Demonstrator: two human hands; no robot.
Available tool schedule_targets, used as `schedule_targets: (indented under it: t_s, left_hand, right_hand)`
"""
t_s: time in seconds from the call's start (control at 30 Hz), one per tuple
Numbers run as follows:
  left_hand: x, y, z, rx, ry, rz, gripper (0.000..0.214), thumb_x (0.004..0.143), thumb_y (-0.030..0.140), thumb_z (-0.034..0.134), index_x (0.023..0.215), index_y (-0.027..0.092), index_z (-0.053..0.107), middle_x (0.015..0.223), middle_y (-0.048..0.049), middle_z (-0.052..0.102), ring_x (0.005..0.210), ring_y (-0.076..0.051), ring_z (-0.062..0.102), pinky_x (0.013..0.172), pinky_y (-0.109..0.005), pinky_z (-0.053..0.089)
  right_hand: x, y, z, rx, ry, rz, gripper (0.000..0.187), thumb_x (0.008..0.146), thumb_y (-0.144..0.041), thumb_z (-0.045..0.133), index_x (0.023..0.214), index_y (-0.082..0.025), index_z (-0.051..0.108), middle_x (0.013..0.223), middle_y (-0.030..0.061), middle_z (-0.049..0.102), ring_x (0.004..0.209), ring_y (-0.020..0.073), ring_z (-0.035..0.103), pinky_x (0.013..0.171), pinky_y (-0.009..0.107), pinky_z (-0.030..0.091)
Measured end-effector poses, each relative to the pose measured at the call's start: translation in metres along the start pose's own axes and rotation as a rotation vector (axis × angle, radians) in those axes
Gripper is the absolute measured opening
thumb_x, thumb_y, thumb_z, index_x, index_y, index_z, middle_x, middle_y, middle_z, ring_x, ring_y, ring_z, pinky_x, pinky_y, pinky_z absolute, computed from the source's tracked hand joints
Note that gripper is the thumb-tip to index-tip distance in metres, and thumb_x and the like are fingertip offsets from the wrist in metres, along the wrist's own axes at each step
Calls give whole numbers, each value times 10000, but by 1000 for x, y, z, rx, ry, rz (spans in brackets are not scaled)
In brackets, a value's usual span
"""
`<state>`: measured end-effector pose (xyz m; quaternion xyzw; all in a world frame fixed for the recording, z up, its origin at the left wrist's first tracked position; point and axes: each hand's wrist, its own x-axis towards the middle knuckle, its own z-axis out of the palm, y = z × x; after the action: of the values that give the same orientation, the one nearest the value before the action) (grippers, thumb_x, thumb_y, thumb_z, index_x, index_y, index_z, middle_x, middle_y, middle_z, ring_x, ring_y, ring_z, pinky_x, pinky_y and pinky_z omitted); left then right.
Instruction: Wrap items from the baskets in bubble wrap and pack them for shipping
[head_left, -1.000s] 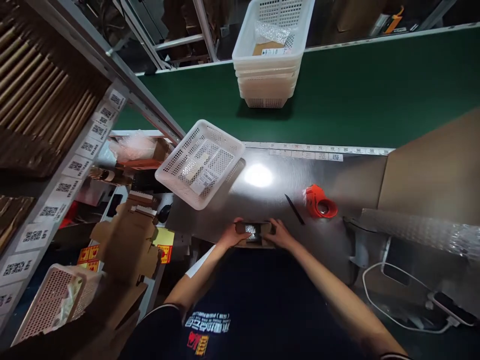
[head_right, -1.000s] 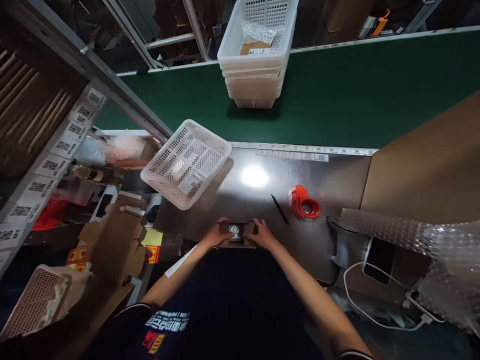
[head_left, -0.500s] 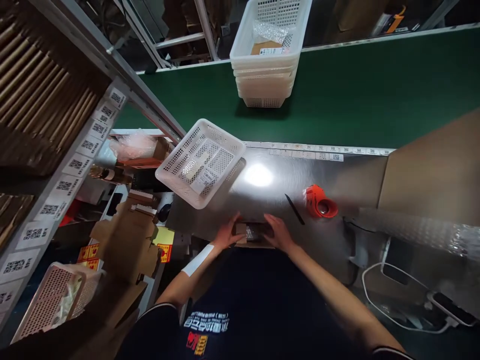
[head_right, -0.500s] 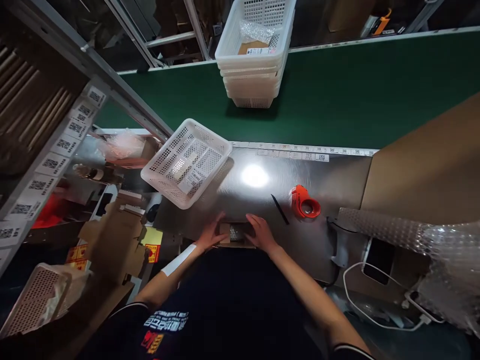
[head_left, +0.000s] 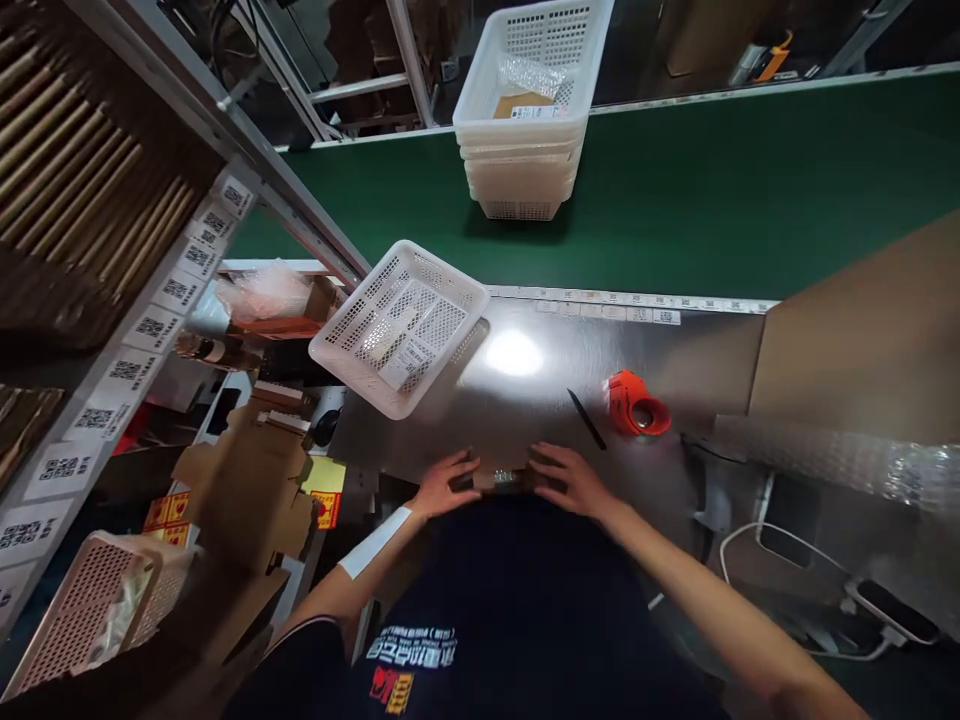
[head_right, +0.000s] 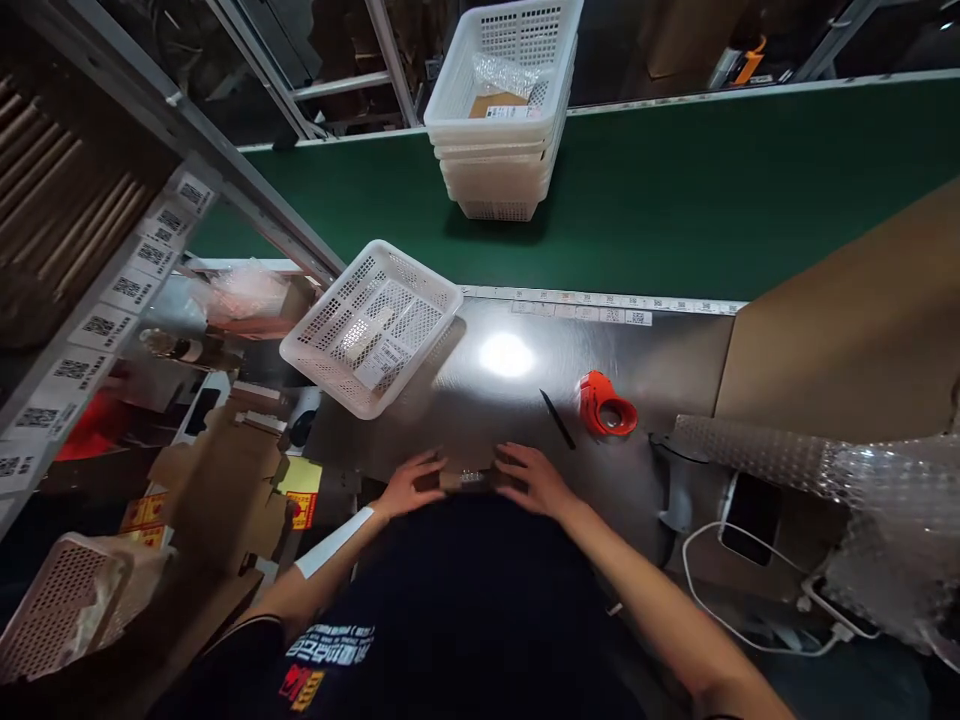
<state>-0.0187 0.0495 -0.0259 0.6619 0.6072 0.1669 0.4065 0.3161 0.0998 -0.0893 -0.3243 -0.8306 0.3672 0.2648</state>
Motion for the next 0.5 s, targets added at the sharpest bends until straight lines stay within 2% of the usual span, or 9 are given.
schedule_targets:
  t_s: [0.07, 0.17, 0.2, 0.27, 0.33, 0.4, 0.5]
  left_hand:
    - [3, -2, 22, -148, 190, -80, 397, 858, 525, 741, 1132, 252, 834, 1377, -135, 716, 1341, -351, 626, 1181, -560, 463]
    - [13, -3, 43, -268, 392, -152, 342, 883, 488, 694, 1051, 233, 848, 1274, -138, 766, 1314, -344, 647, 1185, -576, 458]
    - [17, -3, 45, -289, 417, -160, 336, 875, 476, 700, 1056, 233, 846, 1269, -133, 771, 1315, -343, 647, 1196, -579, 445]
    - [29, 0, 43, -328, 417, -158, 331, 865, 462, 709, 1063, 232, 841, 1268, -120, 775, 1318, -340, 647, 1218, -581, 417]
    - [41, 3, 37, -378, 376, -142, 360, 848, 471, 730, 1099, 232, 828, 1285, -107, 771, 1332, -337, 639, 1227, -576, 406]
    - [51, 5, 34, -442, 347, -130, 455, 821, 494, 760, 1190, 231, 792, 1319, -106, 757, 1328, -330, 641, 1207, -561, 429]
    - [59, 7, 37, -523, 365, -158, 609, 783, 519, 796, 1304, 213, 714, 1363, -136, 727, 1298, -318, 656, 1160, -533, 473]
  right_hand:
    - [5, -2, 19, 99, 171, 133, 415, 1010, -530, 541, 1191, -227, 759, 1324, 167, 700, 1273, 301, 643, 1089, 547, 518]
    - [11, -6, 43, 237, 411, 398, 604, 942, -666, 574, 1319, -206, 674, 1366, 177, 654, 1300, 317, 618, 1112, 558, 505]
    - [13, -6, 48, 298, 444, 479, 690, 909, -712, 589, 1364, -196, 642, 1388, 182, 639, 1313, 326, 610, 1116, 559, 502]
    - [18, -6, 51, 427, 425, 580, 781, 858, -770, 605, 1388, -197, 621, 1379, 176, 652, 1283, 332, 633, 1101, 548, 514]
    - [23, -3, 45, 509, 368, 599, 794, 831, -789, 613, 1372, -208, 629, 1334, 163, 686, 1234, 333, 661, 1079, 540, 527]
    - [26, 4, 29, 479, 362, 572, 776, 826, -788, 606, 1349, -216, 640, 1338, 159, 689, 1252, 341, 647, 1086, 543, 515]
    - [17, 24, -12, 167, 541, 599, 774, 859, -763, 554, 1368, -184, 618, 1440, 202, 618, 1389, 377, 530, 1163, 579, 425]
